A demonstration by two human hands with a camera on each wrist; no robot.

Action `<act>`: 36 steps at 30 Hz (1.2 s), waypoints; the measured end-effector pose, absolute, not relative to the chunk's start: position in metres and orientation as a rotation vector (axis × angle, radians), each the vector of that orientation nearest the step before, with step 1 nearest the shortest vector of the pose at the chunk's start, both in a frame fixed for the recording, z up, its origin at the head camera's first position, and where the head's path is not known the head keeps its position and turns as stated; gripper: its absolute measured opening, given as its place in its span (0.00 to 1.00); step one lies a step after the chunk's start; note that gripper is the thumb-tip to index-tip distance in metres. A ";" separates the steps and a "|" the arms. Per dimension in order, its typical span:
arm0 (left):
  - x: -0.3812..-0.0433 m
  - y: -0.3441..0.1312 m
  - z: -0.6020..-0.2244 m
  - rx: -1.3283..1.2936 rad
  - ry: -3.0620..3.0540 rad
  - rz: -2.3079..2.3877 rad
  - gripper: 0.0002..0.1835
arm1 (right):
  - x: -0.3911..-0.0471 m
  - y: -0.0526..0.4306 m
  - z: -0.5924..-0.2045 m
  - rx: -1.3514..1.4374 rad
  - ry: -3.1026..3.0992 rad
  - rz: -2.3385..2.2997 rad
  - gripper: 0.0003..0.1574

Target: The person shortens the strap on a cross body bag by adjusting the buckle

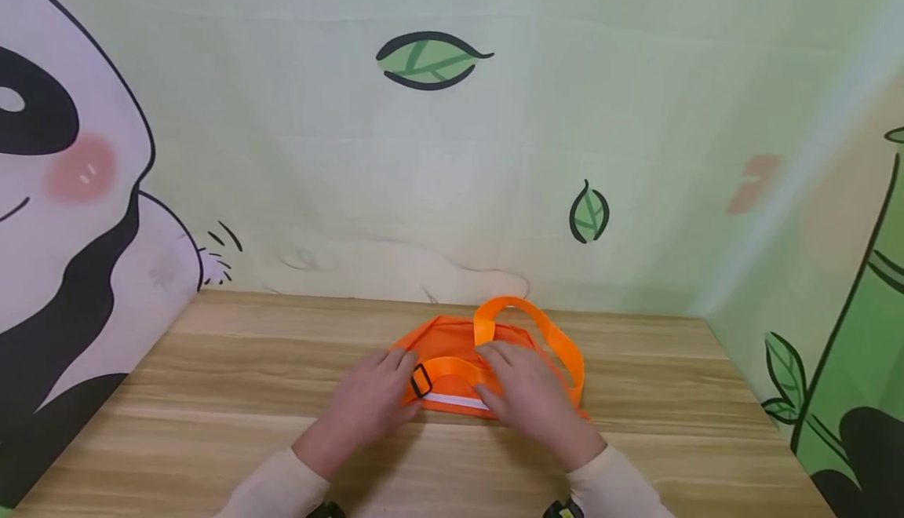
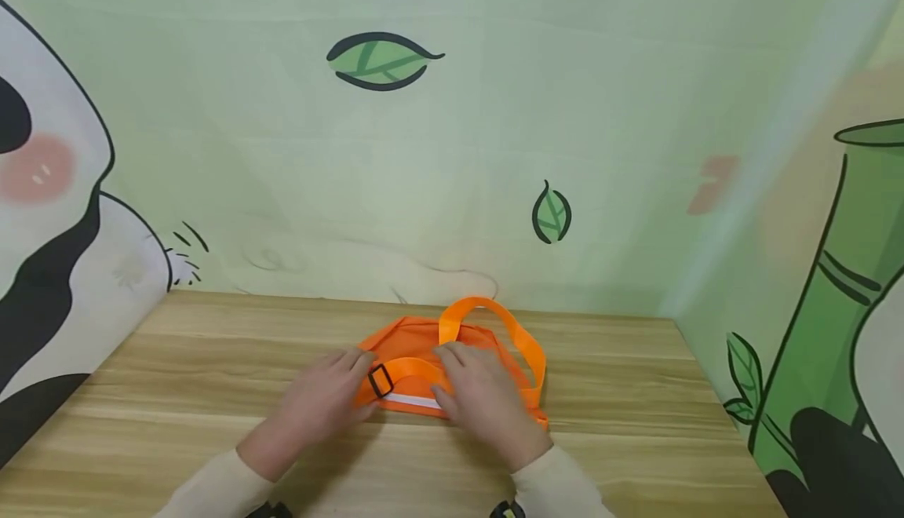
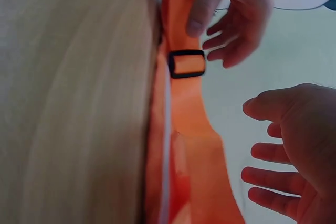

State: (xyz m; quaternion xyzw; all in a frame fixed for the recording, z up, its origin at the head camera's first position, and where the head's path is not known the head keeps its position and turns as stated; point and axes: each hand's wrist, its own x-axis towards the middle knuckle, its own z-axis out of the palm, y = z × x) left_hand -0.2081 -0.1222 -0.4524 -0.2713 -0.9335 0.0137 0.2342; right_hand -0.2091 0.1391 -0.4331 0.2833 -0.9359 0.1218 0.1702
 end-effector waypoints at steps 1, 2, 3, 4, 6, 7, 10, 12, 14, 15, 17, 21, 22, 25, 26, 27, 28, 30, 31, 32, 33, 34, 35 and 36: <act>-0.209 -0.121 -0.453 -0.742 -2.580 0.037 0.35 | -0.210 0.137 -0.435 0.809 -2.666 0.342 0.33; -0.210 -0.121 -0.453 -0.741 -2.598 0.038 0.35 | -0.210 0.135 -0.436 0.810 -2.677 0.341 0.32; -0.210 -0.120 -0.453 -0.740 -2.612 0.043 0.35 | -0.210 0.132 -0.438 0.815 -2.687 0.342 0.32; -0.211 -0.119 -0.454 -0.738 -2.626 0.045 0.35 | -0.211 0.130 -0.439 0.822 -2.696 0.347 0.32; -0.212 -0.118 -0.455 -0.738 -2.650 0.049 0.34 | -0.211 0.126 -0.441 0.833 -2.713 0.361 0.31; -0.213 -0.118 -0.455 -0.735 -2.660 0.052 0.34 | -0.211 0.125 -0.442 0.835 -2.726 0.367 0.31; -0.214 -0.116 -0.456 -0.731 -2.685 0.056 0.33 | -0.212 0.120 -0.444 0.848 -2.736 0.360 0.30; -0.215 -0.115 -0.457 -0.731 -2.702 0.054 0.33 | -0.213 0.118 -0.445 0.860 -2.739 0.347 0.30; -0.216 -0.114 -0.458 -0.729 -2.711 0.058 0.32 | -0.215 0.116 -0.447 0.873 -2.743 0.338 0.30; -0.216 -0.113 -0.458 -0.728 -2.715 0.060 0.31 | -0.216 0.115 -0.448 0.879 -2.747 0.338 0.30; -0.217 -0.112 -0.460 -0.726 -2.715 0.072 0.30 | -0.217 0.114 -0.450 0.882 -2.759 0.339 0.30; -0.218 -0.110 -0.462 -0.717 -2.708 0.087 0.29 | -0.220 0.112 -0.454 0.876 -2.772 0.341 0.30; -0.218 -0.109 -0.462 -0.712 -2.707 0.089 0.29 | -0.220 0.111 -0.455 0.876 -2.771 0.339 0.30; -0.218 -0.107 -0.462 -0.704 -2.699 0.103 0.28 | -0.221 0.110 -0.456 0.882 -2.764 0.346 0.30; -0.218 -0.106 -0.461 -0.702 -2.694 0.111 0.28 | -0.221 0.110 -0.456 0.884 -2.762 0.346 0.30; -0.218 -0.106 -0.460 -0.698 -2.688 0.119 0.28 | -0.221 0.109 -0.457 0.884 -2.766 0.349 0.30; -0.218 -0.105 -0.460 -0.695 -2.682 0.128 0.28 | -0.221 0.109 -0.457 0.884 -2.771 0.353 0.30; -0.219 -0.104 -0.461 -0.685 -2.671 0.143 0.28 | -0.221 0.108 -0.458 0.886 -2.784 0.364 0.31; -0.219 -0.103 -0.462 -0.679 -2.666 0.142 0.28 | -0.221 0.107 -0.458 0.886 -2.790 0.367 0.31; -0.219 -0.103 -0.462 -0.670 -2.661 0.146 0.27 | -0.221 0.107 -0.459 0.887 -2.794 0.372 0.31; -0.219 -0.102 -0.463 -0.662 -2.655 0.149 0.27 | -0.221 0.106 -0.459 0.885 -2.802 0.382 0.31; -0.220 -0.102 -0.464 -0.654 -2.649 0.152 0.27 | -0.221 0.106 -0.459 0.886 -2.808 0.388 0.31; -0.219 -0.102 -0.464 -0.647 -2.638 0.148 0.27 | -0.221 0.105 -0.460 0.887 -2.812 0.393 0.31; -0.219 -0.101 -0.464 -0.640 -2.629 0.148 0.26 | -0.221 0.104 -0.460 0.885 -2.815 0.399 0.31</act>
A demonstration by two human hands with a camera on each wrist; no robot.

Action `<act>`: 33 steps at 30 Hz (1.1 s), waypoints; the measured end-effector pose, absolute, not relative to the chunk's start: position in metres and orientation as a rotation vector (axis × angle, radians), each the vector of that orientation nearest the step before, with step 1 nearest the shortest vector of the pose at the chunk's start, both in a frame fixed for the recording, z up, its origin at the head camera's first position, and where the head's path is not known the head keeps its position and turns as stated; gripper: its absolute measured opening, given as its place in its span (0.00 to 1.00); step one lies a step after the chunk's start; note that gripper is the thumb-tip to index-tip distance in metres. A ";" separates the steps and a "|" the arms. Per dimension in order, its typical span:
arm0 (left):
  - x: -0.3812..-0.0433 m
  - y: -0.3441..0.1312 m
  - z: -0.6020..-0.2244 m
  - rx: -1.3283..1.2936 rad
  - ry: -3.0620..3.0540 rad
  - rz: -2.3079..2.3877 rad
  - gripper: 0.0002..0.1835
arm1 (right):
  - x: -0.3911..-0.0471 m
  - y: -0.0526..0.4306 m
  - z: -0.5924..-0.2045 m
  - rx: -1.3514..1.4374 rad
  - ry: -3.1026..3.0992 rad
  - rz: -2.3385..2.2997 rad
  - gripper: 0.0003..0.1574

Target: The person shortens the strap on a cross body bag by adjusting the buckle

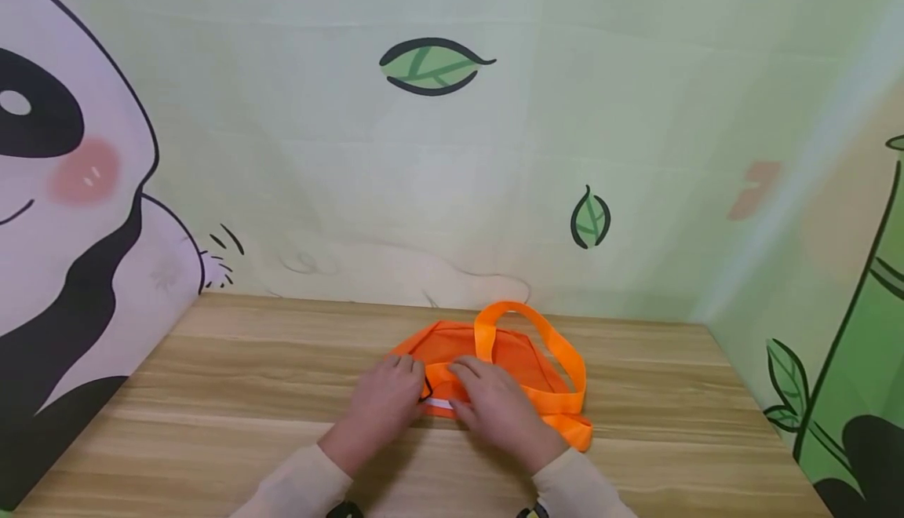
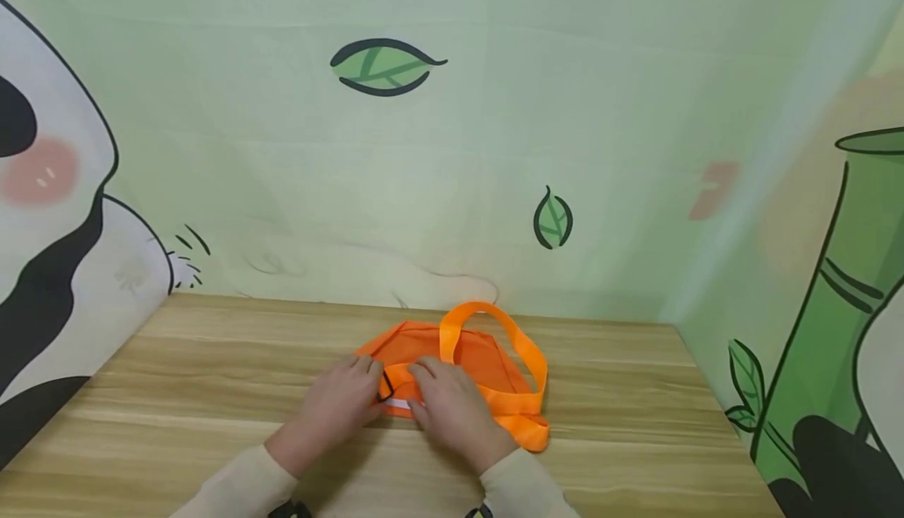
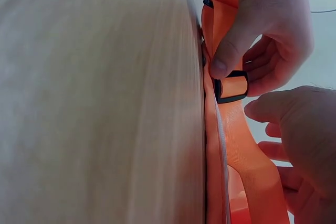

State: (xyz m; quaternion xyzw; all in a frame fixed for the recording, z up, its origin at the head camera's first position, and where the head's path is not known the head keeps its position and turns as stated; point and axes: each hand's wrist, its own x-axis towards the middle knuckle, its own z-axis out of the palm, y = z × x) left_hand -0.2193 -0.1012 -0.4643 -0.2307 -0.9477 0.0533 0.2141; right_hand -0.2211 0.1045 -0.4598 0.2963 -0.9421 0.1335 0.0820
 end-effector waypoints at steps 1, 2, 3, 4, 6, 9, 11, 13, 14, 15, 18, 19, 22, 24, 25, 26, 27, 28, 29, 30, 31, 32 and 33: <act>-0.219 -0.101 -0.465 -0.634 -2.621 0.147 0.26 | -0.221 0.104 -0.460 0.884 -2.818 0.405 0.31; -0.218 -0.101 -0.465 -0.627 -2.612 0.145 0.25 | -0.221 0.104 -0.460 0.883 -2.818 0.409 0.31; -0.218 -0.100 -0.465 -0.622 -2.604 0.142 0.24 | -0.221 0.103 -0.461 0.881 -2.818 0.410 0.31; -0.217 -0.100 -0.465 -0.617 -2.601 0.140 0.23 | -0.220 0.103 -0.461 0.880 -2.819 0.414 0.31; -0.217 -0.100 -0.465 -0.607 -2.608 0.134 0.22 | -0.220 0.103 -0.461 0.879 -2.821 0.421 0.31; -0.218 -0.100 -0.464 -0.616 -2.616 0.143 0.22 | -0.220 0.103 -0.462 0.880 -2.824 0.436 0.31; -0.219 -0.101 -0.463 -0.631 -2.615 0.153 0.24 | -0.221 0.103 -0.462 0.883 -2.818 0.448 0.31; -0.219 -0.102 -0.462 -0.650 -2.615 0.165 0.25 | -0.222 0.104 -0.462 0.886 -2.801 0.460 0.31; -0.220 -0.103 -0.461 -0.661 -2.613 0.167 0.26 | -0.222 0.105 -0.461 0.887 -2.790 0.467 0.31; -0.220 -0.104 -0.460 -0.668 -2.617 0.163 0.26 | -0.223 0.106 -0.461 0.889 -2.779 0.466 0.31; -0.219 -0.106 -0.458 -0.688 -2.618 0.135 0.26 | -0.223 0.108 -0.459 0.886 -2.773 0.476 0.31; -0.218 -0.107 -0.457 -0.695 -2.609 0.122 0.26 | -0.223 0.108 -0.458 0.885 -2.774 0.481 0.31; -0.216 -0.109 -0.453 -0.711 -2.568 0.071 0.26 | -0.223 0.110 -0.456 0.877 -2.783 0.491 0.32; -0.214 -0.110 -0.450 -0.715 -2.546 0.018 0.26 | -0.222 0.111 -0.454 0.871 -2.780 0.496 0.32; -0.214 -0.110 -0.449 -0.717 -2.537 -0.007 0.26 | -0.222 0.111 -0.453 0.872 -2.773 0.502 0.32; -0.213 -0.111 -0.448 -0.721 -2.531 -0.034 0.26 | -0.221 0.112 -0.451 0.871 -2.767 0.503 0.33; -0.213 -0.111 -0.447 -0.727 -2.522 -0.056 0.26 | -0.220 0.112 -0.450 0.871 -2.762 0.508 0.33; -0.213 -0.112 -0.446 -0.735 -2.512 -0.077 0.26 | -0.220 0.112 -0.449 0.870 -2.758 0.510 0.33; -0.212 -0.113 -0.445 -0.743 -2.501 -0.089 0.26 | -0.219 0.112 -0.448 0.869 -2.755 0.513 0.34; -0.211 -0.113 -0.443 -0.753 -2.486 -0.094 0.26 | -0.218 0.112 -0.447 0.870 -2.752 0.520 0.34; -0.211 -0.113 -0.442 -0.765 -2.468 -0.100 0.26 | -0.218 0.112 -0.446 0.870 -2.748 0.517 0.34; -0.210 -0.114 -0.440 -0.776 -2.452 -0.105 0.27 | -0.217 0.111 -0.446 0.868 -2.746 0.520 0.35; -0.209 -0.114 -0.439 -0.785 -2.440 -0.109 0.27 | -0.217 0.111 -0.445 0.867 -2.744 0.522 0.35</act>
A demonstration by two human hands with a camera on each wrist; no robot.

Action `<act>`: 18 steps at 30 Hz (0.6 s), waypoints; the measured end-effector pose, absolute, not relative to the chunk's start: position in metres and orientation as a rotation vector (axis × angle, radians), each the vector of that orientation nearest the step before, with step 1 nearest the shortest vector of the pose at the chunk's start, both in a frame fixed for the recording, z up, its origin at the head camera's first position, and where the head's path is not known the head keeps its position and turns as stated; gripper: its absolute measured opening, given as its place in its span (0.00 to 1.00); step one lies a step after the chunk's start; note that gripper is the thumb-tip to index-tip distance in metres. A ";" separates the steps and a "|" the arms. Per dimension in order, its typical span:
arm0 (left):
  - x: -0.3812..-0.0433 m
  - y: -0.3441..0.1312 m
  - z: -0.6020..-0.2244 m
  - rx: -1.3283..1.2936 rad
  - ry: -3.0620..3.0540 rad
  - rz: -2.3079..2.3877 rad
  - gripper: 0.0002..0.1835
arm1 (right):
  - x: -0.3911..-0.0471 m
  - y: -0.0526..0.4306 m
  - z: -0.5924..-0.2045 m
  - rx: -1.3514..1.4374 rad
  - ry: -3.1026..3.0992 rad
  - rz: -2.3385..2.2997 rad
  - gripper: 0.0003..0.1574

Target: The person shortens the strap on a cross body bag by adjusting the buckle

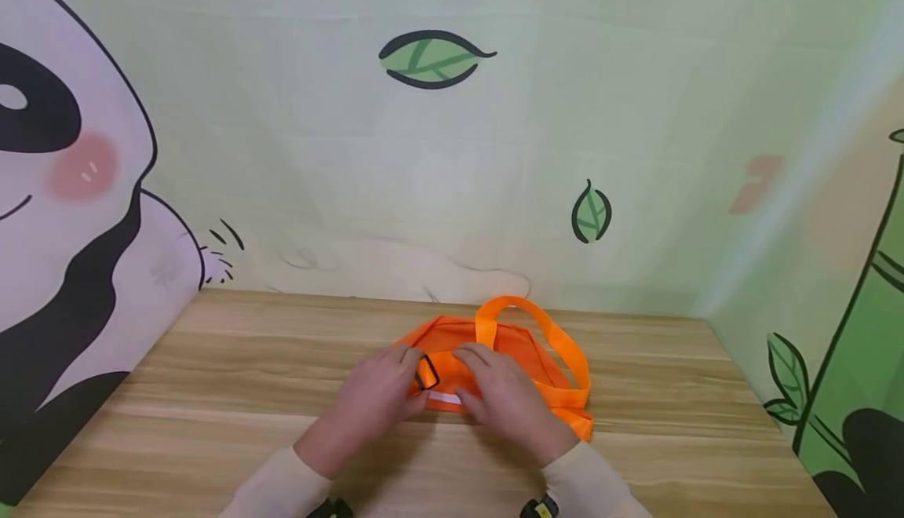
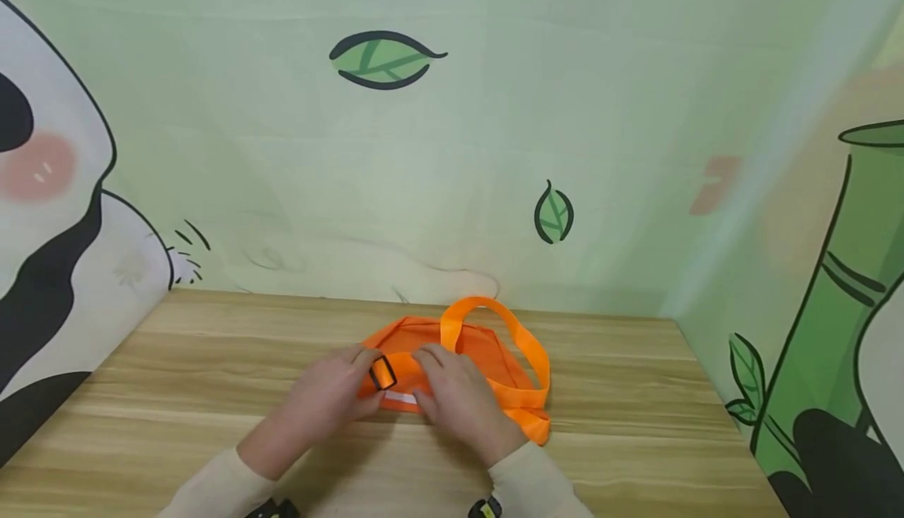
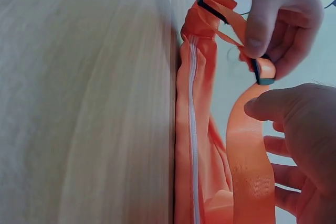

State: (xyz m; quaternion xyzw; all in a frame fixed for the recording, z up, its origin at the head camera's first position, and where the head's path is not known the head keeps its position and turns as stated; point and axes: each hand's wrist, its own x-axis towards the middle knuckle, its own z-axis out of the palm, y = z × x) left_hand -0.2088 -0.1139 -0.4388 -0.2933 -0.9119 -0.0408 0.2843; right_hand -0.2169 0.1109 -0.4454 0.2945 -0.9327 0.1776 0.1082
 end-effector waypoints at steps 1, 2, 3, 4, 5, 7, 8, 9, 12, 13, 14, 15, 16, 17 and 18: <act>-0.208 -0.114 -0.437 -0.791 -2.432 -0.116 0.27 | -0.217 0.110 -0.445 0.866 -2.739 0.523 0.36; -0.206 -0.114 -0.435 -0.796 -2.429 -0.126 0.27 | -0.216 0.110 -0.444 0.868 -2.729 0.520 0.36; -0.205 -0.114 -0.432 -0.798 -2.438 -0.142 0.28 | -0.216 0.109 -0.444 0.869 -2.722 0.524 0.37; -0.203 -0.114 -0.430 -0.800 -2.451 -0.160 0.28 | -0.216 0.109 -0.444 0.869 -2.716 0.525 0.37; -0.202 -0.115 -0.427 -0.803 -2.467 -0.176 0.28 | -0.216 0.108 -0.443 0.868 -2.710 0.532 0.38; -0.200 -0.115 -0.423 -0.811 -2.498 -0.210 0.28 | -0.215 0.107 -0.443 0.867 -2.700 0.544 0.39; -0.199 -0.115 -0.421 -0.816 -2.509 -0.227 0.28 | -0.215 0.107 -0.442 0.868 -2.697 0.551 0.40; -0.198 -0.116 -0.419 -0.823 -2.515 -0.242 0.28 | -0.215 0.106 -0.442 0.866 -2.696 0.565 0.40; -0.196 -0.117 -0.415 -0.847 -2.501 -0.286 0.28 | -0.214 0.105 -0.442 0.863 -2.682 0.576 0.40; -0.196 -0.118 -0.414 -0.854 -2.493 -0.300 0.27 | -0.214 0.104 -0.441 0.864 -2.676 0.585 0.40; -0.196 -0.118 -0.413 -0.858 -2.485 -0.315 0.27 | -0.214 0.104 -0.441 0.864 -2.669 0.595 0.39; -0.195 -0.119 -0.412 -0.867 -2.480 -0.341 0.28 | -0.214 0.103 -0.441 0.862 -2.660 0.604 0.38; -0.195 -0.120 -0.411 -0.875 -2.478 -0.366 0.27 | -0.214 0.103 -0.440 0.861 -2.648 0.614 0.37; -0.194 -0.120 -0.410 -0.883 -2.476 -0.389 0.27 | -0.214 0.103 -0.440 0.862 -2.635 0.632 0.36; -0.194 -0.121 -0.409 -0.892 -2.478 -0.414 0.27 | -0.213 0.103 -0.439 0.863 -2.617 0.647 0.36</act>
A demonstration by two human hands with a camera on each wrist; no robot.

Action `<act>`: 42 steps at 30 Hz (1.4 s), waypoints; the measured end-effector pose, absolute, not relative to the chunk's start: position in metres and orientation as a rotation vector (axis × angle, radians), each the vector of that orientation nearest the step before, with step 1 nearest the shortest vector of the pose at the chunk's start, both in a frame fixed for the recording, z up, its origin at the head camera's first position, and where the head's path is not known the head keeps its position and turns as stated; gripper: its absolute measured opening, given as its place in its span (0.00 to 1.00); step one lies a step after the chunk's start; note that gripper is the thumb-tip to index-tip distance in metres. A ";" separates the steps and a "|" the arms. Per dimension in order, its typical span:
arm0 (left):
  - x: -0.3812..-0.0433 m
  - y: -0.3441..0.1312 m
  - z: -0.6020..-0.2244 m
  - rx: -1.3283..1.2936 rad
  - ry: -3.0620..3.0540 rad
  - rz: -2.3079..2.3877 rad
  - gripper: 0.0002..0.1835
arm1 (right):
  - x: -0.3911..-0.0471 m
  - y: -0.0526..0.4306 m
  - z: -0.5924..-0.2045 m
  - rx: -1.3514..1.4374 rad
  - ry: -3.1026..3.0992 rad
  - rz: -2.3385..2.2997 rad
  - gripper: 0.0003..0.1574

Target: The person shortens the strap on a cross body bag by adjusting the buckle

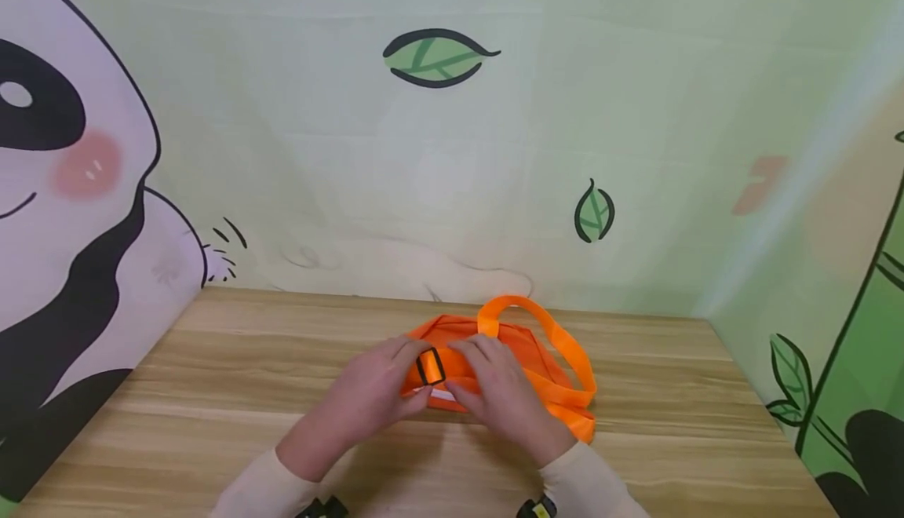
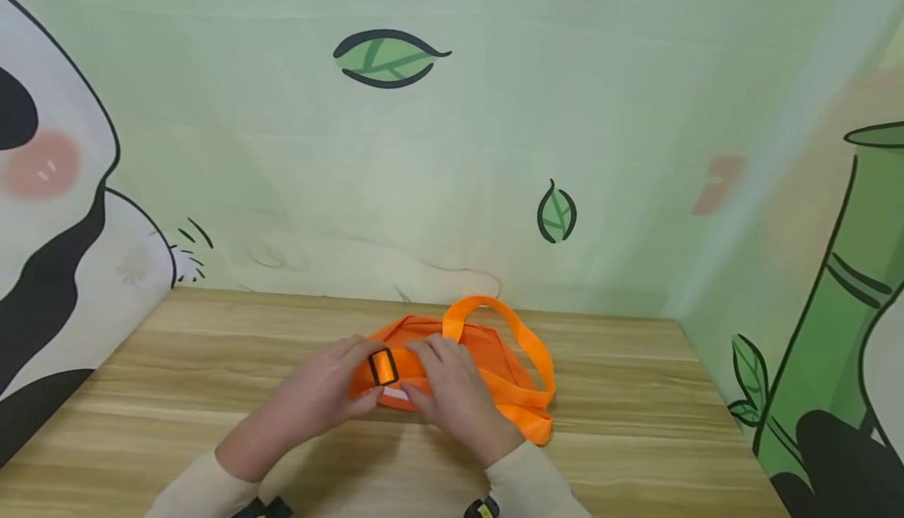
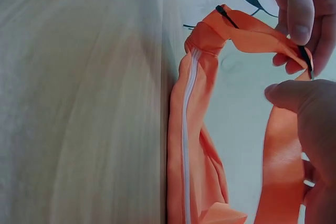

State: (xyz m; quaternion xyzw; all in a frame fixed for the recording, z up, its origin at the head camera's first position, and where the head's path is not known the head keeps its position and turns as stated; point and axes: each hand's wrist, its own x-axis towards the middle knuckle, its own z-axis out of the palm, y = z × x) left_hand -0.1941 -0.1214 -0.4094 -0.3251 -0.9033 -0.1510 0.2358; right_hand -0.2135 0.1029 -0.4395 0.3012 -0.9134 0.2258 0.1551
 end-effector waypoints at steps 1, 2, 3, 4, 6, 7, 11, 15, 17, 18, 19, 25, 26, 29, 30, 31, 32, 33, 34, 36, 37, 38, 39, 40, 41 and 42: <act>-0.194 -0.122 -0.408 -0.900 -2.481 -0.439 0.27 | -0.213 0.103 -0.439 0.866 -2.597 0.659 0.35; -0.193 -0.124 -0.407 -0.909 -2.488 -0.468 0.27 | -0.213 0.104 -0.439 0.873 -2.574 0.668 0.34; -0.193 -0.125 -0.406 -0.919 -2.493 -0.493 0.27 | -0.213 0.104 -0.439 0.880 -2.551 0.672 0.33; -0.193 -0.126 -0.405 -0.924 -2.497 -0.503 0.26 | -0.213 0.105 -0.439 0.891 -2.527 0.675 0.33; -0.194 -0.129 -0.402 -0.944 -2.503 -0.529 0.27 | -0.212 0.106 -0.438 0.915 -2.487 0.672 0.31; -0.194 -0.130 -0.401 -0.957 -2.506 -0.542 0.27 | -0.212 0.107 -0.437 0.928 -2.473 0.668 0.30; -0.195 -0.136 -0.398 -1.017 -2.519 -0.608 0.28 | -0.211 0.111 -0.436 0.983 -2.431 0.691 0.28; -0.196 -0.140 -0.395 -1.036 -2.574 -0.736 0.26 | -0.210 0.115 -0.433 1.037 -2.399 0.787 0.26; -0.196 -0.142 -0.393 -1.031 -2.610 -0.820 0.26 | -0.210 0.116 -0.431 1.060 -2.390 0.869 0.25; -0.197 -0.143 -0.393 -1.028 -2.622 -0.867 0.26 | -0.209 0.117 -0.429 1.070 -2.384 0.918 0.24; -0.198 -0.144 -0.393 -1.020 -2.638 -0.907 0.26 | -0.208 0.117 -0.428 1.075 -2.384 0.970 0.24; -0.203 -0.151 -0.396 -0.968 -2.677 -1.143 0.28 | -0.206 0.120 -0.422 1.058 -2.357 1.181 0.22; -0.204 -0.151 -0.397 -0.966 -2.667 -1.179 0.27 | -0.206 0.120 -0.421 1.052 -2.355 1.190 0.22; -0.206 -0.151 -0.402 -0.955 -2.617 -1.276 0.24 | -0.206 0.121 -0.420 1.043 -2.357 1.224 0.21; -0.207 -0.151 -0.404 -0.951 -2.597 -1.303 0.23 | -0.206 0.121 -0.420 1.037 -2.360 1.238 0.21; -0.207 -0.150 -0.406 -0.949 -2.573 -1.330 0.23 | -0.206 0.121 -0.419 1.040 -2.356 1.257 0.20; -0.208 -0.149 -0.407 -0.953 -2.547 -1.351 0.22 | -0.206 0.121 -0.419 1.038 -2.353 1.268 0.20; -0.208 -0.148 -0.409 -0.961 -2.518 -1.374 0.22 | -0.206 0.121 -0.419 1.037 -2.349 1.284 0.20; -0.208 -0.146 -0.410 -0.971 -2.487 -1.394 0.21 | -0.206 0.121 -0.418 1.033 -2.343 1.293 0.19; -0.208 -0.143 -0.412 -0.991 -2.431 -1.424 0.20 | -0.206 0.121 -0.417 1.024 -2.337 1.317 0.19; -0.208 -0.141 -0.413 -1.002 -2.405 -1.433 0.20 | -0.206 0.122 -0.416 1.017 -2.337 1.327 0.19; -0.209 -0.140 -0.413 -1.012 -2.381 -1.444 0.19 | -0.206 0.122 -0.415 1.008 -2.340 1.336 0.19; -0.209 -0.138 -0.413 -1.014 -2.367 -1.454 0.19 | -0.206 0.122 -0.414 1.000 -2.345 1.348 0.19; -0.209 -0.137 -0.414 -1.011 -2.358 -1.464 0.18 | -0.206 0.122 -0.414 0.995 -2.348 1.357 0.19; -0.209 -0.136 -0.414 -1.013 -2.351 -1.474 0.18 | -0.206 0.122 -0.413 0.991 -2.353 1.369 0.19; -0.209 -0.135 -0.414 -1.015 -2.346 -1.486 0.18 | -0.206 0.122 -0.413 0.991 -2.355 1.376 0.19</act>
